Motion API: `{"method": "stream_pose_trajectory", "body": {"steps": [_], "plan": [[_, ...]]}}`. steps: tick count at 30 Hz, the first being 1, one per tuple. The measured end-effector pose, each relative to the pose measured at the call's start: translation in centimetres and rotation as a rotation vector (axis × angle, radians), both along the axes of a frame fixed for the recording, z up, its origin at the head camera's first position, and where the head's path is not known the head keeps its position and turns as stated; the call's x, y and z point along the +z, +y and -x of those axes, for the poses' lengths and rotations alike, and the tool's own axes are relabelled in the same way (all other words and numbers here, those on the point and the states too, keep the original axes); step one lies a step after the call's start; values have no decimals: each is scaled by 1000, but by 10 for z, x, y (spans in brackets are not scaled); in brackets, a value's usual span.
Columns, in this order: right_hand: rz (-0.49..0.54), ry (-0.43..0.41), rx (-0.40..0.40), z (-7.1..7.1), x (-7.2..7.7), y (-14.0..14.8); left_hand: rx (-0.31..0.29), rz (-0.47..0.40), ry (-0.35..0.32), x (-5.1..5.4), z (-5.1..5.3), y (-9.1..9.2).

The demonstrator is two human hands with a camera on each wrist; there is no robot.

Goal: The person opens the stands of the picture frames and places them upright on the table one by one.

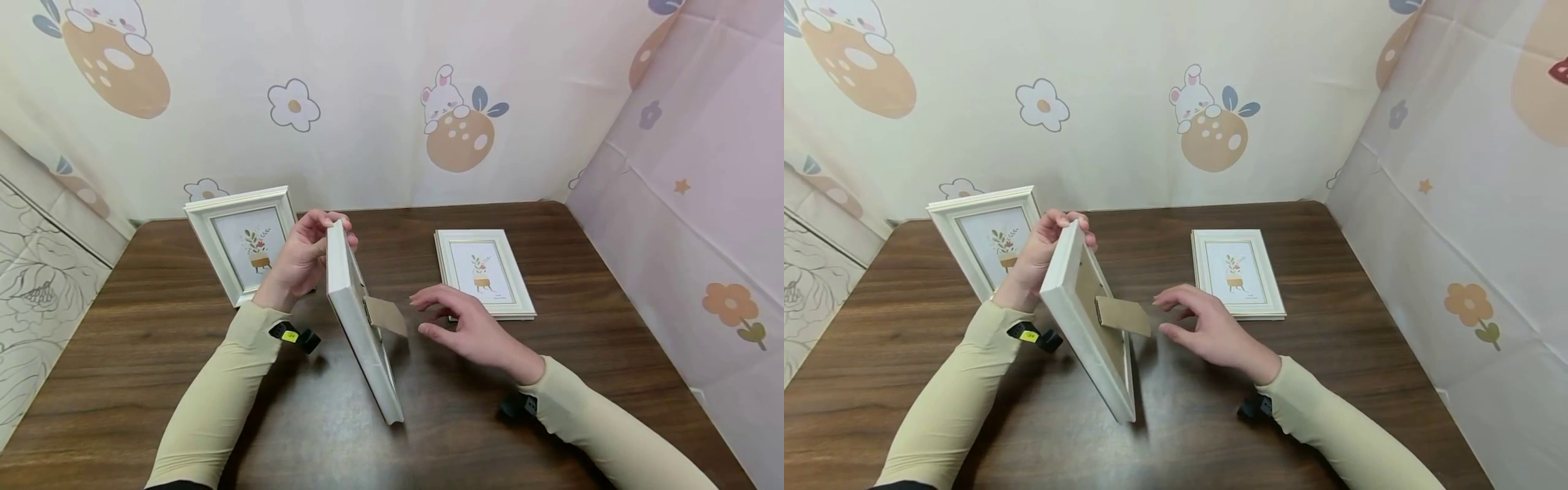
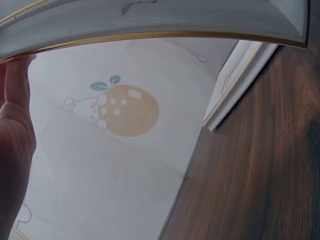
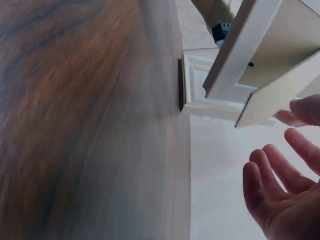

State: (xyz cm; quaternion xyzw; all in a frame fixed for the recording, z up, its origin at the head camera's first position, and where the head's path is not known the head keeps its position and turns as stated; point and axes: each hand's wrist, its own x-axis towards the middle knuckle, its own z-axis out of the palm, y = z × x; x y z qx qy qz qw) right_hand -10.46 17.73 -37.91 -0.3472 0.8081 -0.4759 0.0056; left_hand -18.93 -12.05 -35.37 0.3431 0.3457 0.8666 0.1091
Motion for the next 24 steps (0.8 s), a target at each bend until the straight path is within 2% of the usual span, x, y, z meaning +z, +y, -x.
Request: {"method": "stream_pose_trajectory", "body": {"steps": [6,8,15,19,24], "plan": [[3,-15,30,-15,26,-18,-12,-10,6,0,-1,2],[15,-18,42,-15,28,-21,-14,-12,6,0,-1,2],[22,-72,69,-1,0,-20,-9,-4,17,0,0,3],[20,-66,80,2,-5,-18,-5,-1,23,-1,0,3],[37,-10,82,1,-4,-14,-7,1,25,-2,-1,2]]}}
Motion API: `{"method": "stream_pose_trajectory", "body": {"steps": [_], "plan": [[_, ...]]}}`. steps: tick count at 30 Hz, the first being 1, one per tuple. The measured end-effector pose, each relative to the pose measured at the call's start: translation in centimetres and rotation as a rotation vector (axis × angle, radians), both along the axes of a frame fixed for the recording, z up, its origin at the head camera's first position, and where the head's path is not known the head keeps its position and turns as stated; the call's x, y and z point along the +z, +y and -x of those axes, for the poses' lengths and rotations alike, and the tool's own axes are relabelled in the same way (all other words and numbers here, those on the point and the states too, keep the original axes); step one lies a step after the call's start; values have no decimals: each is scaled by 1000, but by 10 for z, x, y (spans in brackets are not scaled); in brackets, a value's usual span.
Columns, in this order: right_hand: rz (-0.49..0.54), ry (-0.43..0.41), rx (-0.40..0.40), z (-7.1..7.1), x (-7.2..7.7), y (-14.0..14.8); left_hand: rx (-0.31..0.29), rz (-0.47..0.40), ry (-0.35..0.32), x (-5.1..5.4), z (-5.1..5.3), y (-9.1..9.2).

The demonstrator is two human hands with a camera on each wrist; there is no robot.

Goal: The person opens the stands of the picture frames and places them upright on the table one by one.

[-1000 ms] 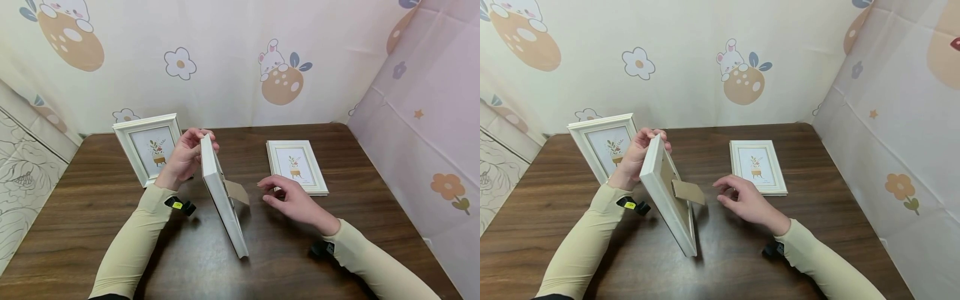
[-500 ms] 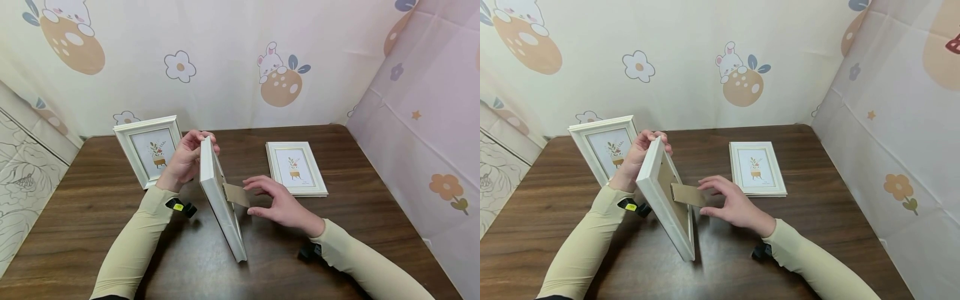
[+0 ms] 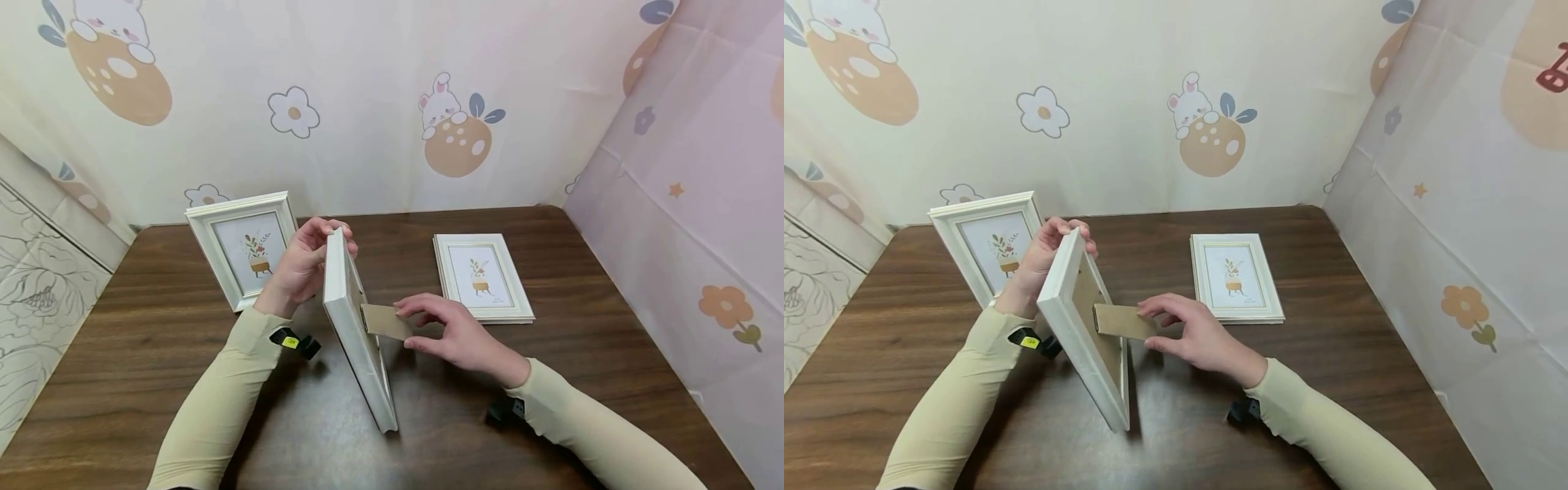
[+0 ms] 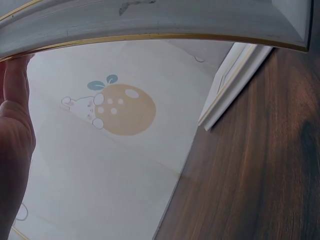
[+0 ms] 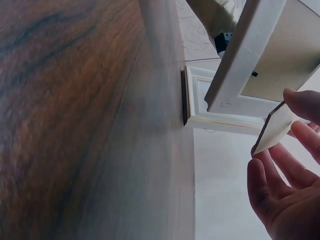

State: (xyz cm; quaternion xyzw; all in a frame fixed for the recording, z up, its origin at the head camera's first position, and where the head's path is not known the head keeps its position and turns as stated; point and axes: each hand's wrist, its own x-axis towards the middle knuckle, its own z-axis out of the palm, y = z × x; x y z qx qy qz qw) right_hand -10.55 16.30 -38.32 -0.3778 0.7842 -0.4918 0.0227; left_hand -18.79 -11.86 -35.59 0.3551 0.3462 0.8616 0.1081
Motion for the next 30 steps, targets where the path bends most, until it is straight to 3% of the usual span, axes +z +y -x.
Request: {"method": "stream_pose_trajectory", "body": {"steps": [15,30], "plan": [[2,152,-45,-1,9,16,12,15,9,-3,-2,-3],[-90,230,-104,-1,26,32,-1,55,-40,-7,-2,-6]]}}
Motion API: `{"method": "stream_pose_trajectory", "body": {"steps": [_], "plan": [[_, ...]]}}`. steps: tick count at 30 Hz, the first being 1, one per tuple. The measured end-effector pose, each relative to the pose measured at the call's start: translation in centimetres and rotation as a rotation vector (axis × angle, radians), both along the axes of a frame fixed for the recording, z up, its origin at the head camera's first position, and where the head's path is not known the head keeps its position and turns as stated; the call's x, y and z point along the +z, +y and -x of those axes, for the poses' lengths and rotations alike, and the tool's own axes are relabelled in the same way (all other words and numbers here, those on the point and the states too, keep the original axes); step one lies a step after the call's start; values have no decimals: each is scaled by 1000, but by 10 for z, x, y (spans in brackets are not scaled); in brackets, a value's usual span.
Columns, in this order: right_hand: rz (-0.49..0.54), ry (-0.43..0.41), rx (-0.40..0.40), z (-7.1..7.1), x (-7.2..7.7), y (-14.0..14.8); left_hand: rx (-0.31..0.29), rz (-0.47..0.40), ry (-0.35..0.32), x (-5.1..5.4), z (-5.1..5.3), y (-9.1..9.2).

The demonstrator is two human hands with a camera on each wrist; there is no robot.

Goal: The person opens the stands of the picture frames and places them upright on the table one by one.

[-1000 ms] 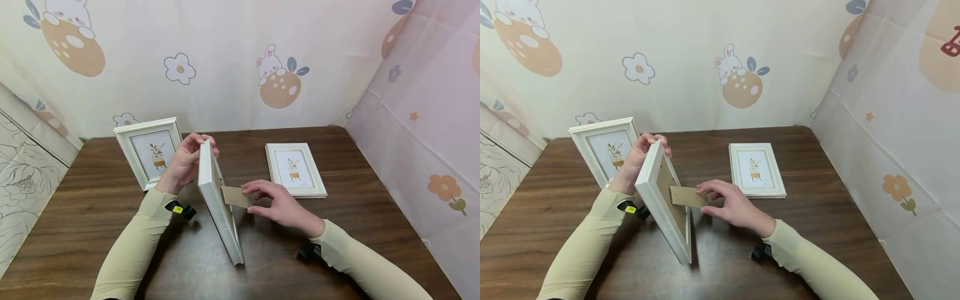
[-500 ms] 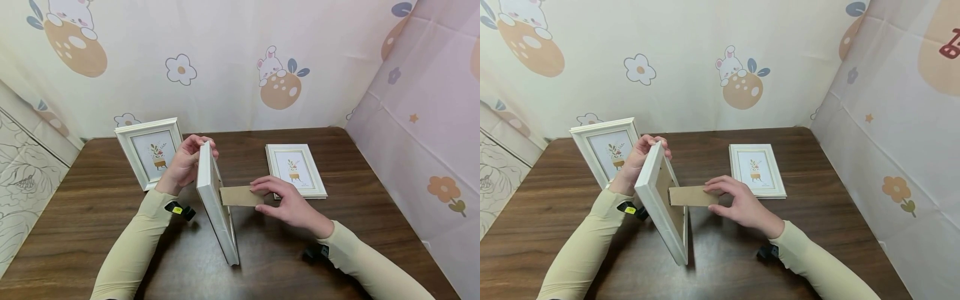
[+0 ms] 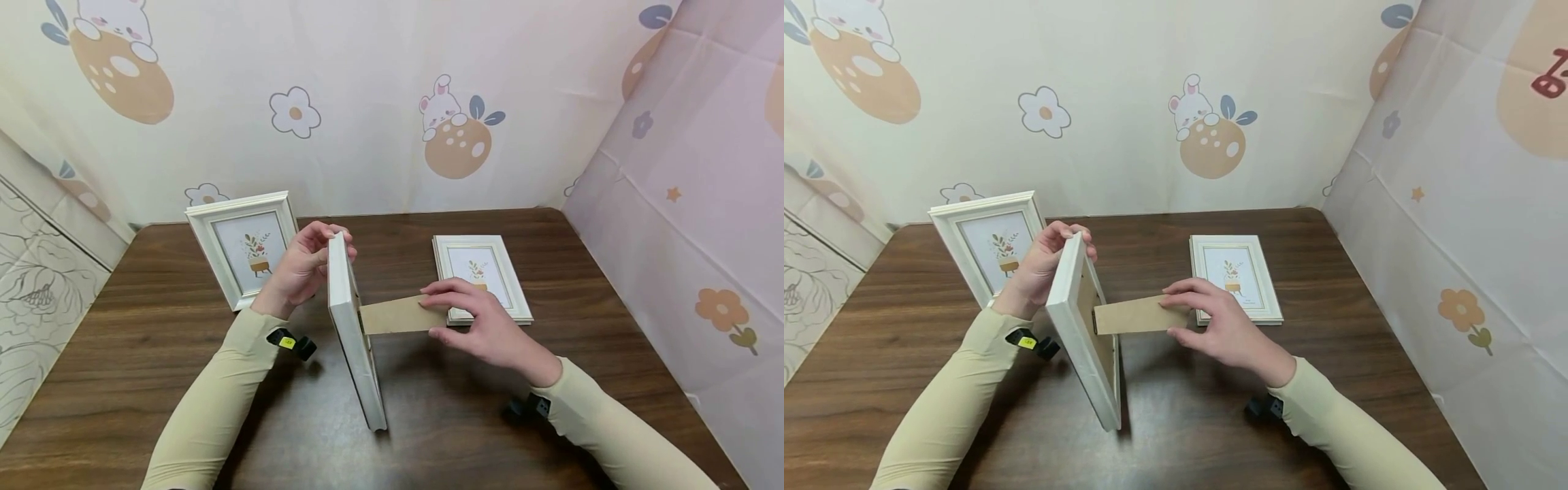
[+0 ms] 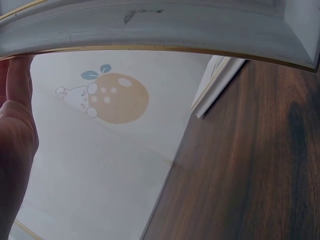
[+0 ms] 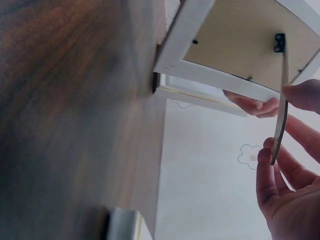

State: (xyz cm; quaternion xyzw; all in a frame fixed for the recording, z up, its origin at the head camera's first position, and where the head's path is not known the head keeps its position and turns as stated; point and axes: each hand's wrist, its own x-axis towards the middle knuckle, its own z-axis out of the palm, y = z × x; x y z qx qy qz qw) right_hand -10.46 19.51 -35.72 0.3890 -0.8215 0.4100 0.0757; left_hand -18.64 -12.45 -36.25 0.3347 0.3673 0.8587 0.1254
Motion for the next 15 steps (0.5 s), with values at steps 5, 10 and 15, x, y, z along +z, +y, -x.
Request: {"method": "stream_pose_trajectory", "body": {"steps": [5,10,15], "plan": [[19,14,0,1,5,2,21,27,-28,-3,0,-1],[47,19,0,1,6,3,42,51,-49,-4,0,0],[25,-1,-4,1,6,2,54,54,-48,-6,0,1]]}}
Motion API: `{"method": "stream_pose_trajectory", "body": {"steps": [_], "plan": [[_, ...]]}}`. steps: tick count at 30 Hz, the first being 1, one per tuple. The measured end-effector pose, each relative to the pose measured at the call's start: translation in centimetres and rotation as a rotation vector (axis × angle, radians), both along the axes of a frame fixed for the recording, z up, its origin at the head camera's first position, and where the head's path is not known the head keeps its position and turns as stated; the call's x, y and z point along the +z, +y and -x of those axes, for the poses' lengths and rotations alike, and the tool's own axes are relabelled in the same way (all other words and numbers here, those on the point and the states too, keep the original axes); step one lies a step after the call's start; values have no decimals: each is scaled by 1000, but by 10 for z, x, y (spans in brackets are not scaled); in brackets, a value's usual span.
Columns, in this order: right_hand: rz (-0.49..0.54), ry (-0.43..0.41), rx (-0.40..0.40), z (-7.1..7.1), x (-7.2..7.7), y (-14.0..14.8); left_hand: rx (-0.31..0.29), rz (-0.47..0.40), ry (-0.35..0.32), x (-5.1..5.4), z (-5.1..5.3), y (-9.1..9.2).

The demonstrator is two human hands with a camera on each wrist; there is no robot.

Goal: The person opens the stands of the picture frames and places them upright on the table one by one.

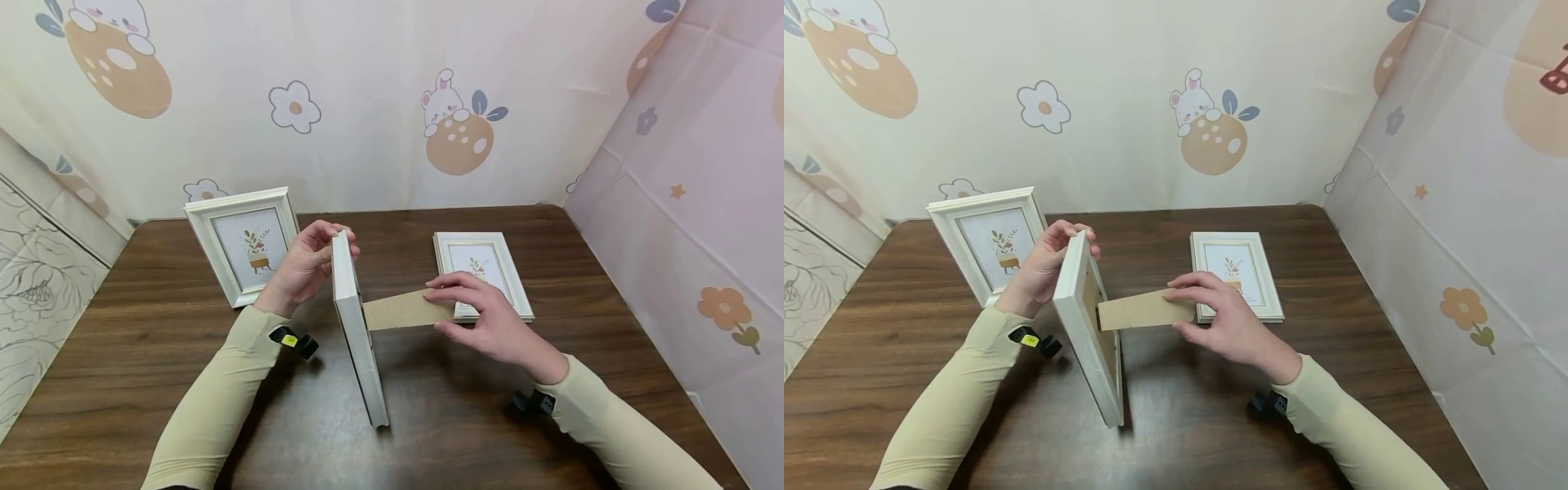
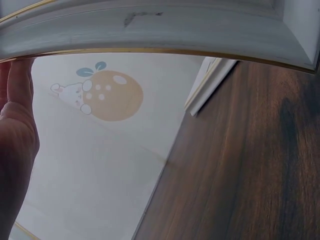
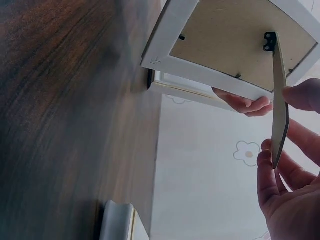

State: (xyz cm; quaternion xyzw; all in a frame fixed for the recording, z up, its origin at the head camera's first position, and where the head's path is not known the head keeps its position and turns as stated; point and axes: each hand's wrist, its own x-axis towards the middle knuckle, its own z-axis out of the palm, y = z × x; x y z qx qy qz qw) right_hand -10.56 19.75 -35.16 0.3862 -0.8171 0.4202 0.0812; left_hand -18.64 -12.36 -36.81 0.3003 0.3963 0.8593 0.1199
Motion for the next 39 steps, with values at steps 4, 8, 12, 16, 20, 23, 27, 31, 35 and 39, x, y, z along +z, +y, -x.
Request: {"method": "stream_pose_trajectory", "body": {"steps": [4,8,12,16,20,23,27,31,35,39], "plan": [[-39,-27,-1,0,-2,-1,1,-10,8,0,0,0],[-59,-46,0,0,-5,-4,-7,-30,5,1,-1,1],[-64,-46,4,1,-9,-6,-14,-43,4,1,-1,1],[-70,-40,4,1,-12,-6,-7,-38,7,1,-1,2],[-51,-42,2,2,-12,-6,-5,-38,11,1,-1,2],[-37,-42,6,4,-11,-4,-7,-42,13,1,-1,1],[-44,-31,0,6,-11,-1,-1,-42,14,2,-2,0],[-49,-24,-19,8,-12,5,20,-37,23,4,-2,-2],[-33,-32,-38,11,-13,11,65,-24,32,9,-3,-3],[-11,-38,-64,12,-14,17,133,6,22,14,-4,-4]]}}
